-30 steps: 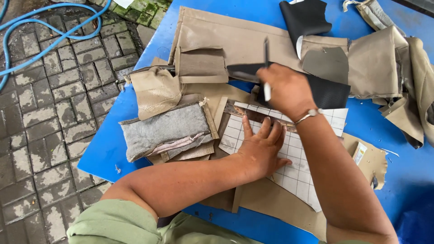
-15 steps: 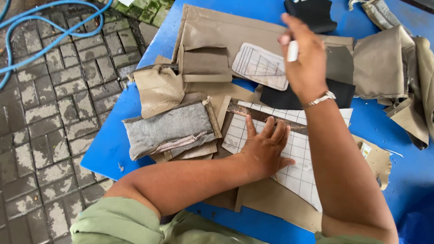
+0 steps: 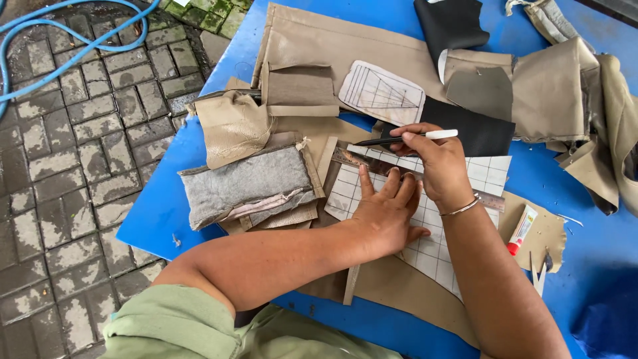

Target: Marking leather pieces using a ruler and pen, then applying glue to the edges.

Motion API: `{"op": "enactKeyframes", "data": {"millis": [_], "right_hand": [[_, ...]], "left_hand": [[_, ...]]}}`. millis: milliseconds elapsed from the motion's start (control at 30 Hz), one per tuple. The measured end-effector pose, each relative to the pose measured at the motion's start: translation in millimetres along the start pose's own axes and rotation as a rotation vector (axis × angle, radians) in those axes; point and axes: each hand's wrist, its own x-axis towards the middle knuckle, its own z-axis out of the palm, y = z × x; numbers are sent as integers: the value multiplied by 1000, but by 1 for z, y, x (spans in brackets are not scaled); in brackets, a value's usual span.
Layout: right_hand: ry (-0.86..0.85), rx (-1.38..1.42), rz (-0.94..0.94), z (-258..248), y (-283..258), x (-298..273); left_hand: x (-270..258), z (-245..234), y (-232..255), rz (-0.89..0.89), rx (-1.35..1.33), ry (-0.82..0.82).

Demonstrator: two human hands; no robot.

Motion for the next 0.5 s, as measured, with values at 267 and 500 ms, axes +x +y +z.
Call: {"op": "enactKeyframes", "data": {"millis": [267,500], "right_hand": [[-25,-28,13,8,4,-1],[-41,-54,21,10,2,-2]], "left_hand": [[0,1,0,-6,-11,25],[0,1,-1,-1,28,54]]}}
